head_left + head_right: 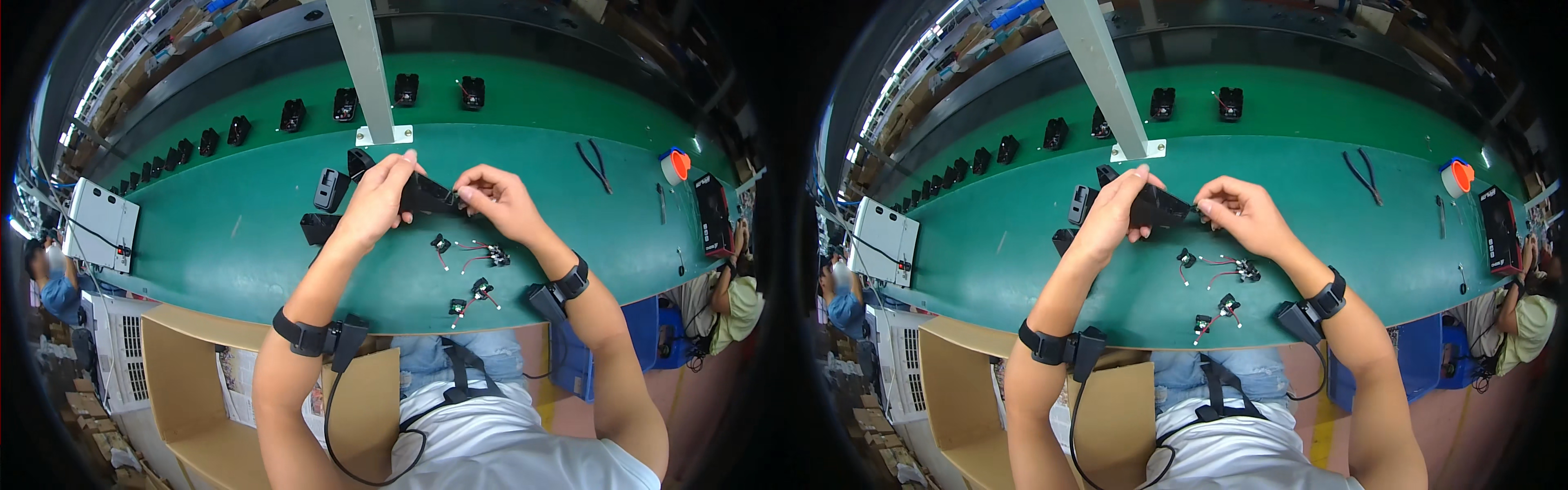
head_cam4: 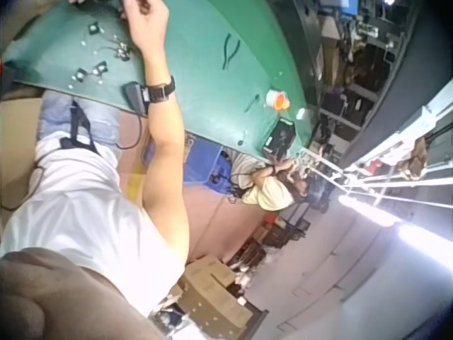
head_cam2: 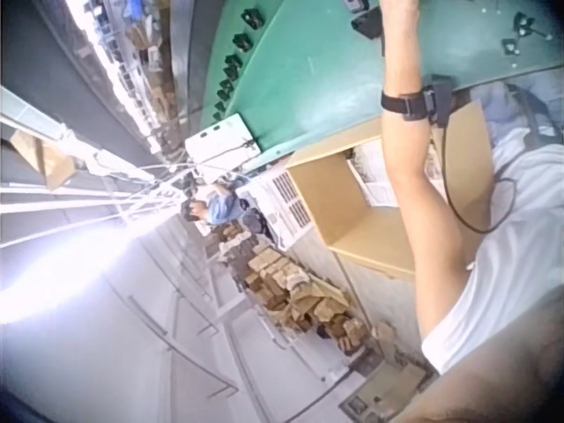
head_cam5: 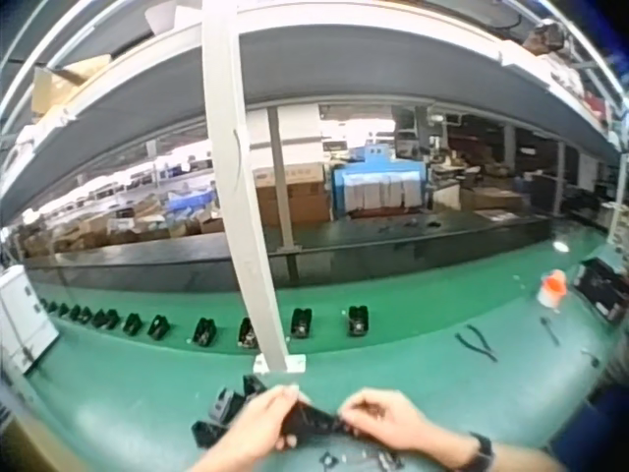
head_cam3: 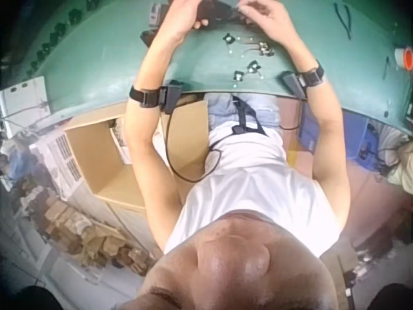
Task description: The person assembles small black electronic devices at a green workbench. They pick up black plastic housings from a cardboard box, insert small circuit boards with wires into the housings, and place the assembled units in a row on the table.
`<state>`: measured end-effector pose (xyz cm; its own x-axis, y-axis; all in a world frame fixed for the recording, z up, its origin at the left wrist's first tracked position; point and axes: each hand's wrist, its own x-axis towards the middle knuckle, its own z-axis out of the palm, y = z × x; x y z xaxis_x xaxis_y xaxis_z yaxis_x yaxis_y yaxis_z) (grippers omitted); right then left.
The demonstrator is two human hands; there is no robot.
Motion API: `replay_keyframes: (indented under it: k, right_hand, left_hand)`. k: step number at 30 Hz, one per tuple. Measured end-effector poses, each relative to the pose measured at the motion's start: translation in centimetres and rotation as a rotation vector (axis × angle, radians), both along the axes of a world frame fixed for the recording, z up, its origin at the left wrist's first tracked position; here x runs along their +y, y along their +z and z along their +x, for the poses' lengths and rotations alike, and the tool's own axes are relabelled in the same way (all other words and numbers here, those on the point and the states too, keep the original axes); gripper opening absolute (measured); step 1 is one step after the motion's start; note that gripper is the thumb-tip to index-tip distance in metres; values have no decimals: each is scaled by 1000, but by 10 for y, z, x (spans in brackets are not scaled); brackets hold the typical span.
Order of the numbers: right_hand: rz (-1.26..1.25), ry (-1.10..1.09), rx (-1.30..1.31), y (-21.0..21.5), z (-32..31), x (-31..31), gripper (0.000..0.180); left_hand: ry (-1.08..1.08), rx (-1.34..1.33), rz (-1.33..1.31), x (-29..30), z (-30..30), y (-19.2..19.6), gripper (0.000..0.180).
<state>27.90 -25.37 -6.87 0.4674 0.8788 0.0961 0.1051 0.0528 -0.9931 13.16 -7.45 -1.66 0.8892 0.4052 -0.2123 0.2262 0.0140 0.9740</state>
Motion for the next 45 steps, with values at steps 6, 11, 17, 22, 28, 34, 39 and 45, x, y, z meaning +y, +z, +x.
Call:
replay_keyframes:
  k: [6, 11, 17, 22, 28, 34, 39, 45]
  right_hand:
    - [41, 24, 154, 28, -10, -6, 20]
    - [67, -69, -272, 41, -45, -19, 11]
    - [272, -167, -638, 41, -57, -14, 10]
    - [386, -185, -732, 40, -59, -11, 12]
    - [266, -193, -519, 33, -66, -15, 10]
    - [315, -77, -578, 38, -53, -12, 19]
    - [238, -69, -773, 45, -53, -13, 29]
    - [184, 94, -358, 37, -45, -12, 24]
  left_hand:
    - [-61, -151, 528, -1, -5, -4, 59]
    - [-233, -269, 427, -4, -7, -4, 59]
    - [-241, -308, 282, -11, -6, -7, 61]
    - [-206, -373, 83, -17, -2, -7, 59]
    - [-198, -342, 210, -22, 4, -7, 62]
    - [-74, -241, 139, -23, 1, -9, 63]
    - [41, -38, 194, -28, 2, -5, 66]
    - [52, 65, 111, -32, 0, 11, 74]
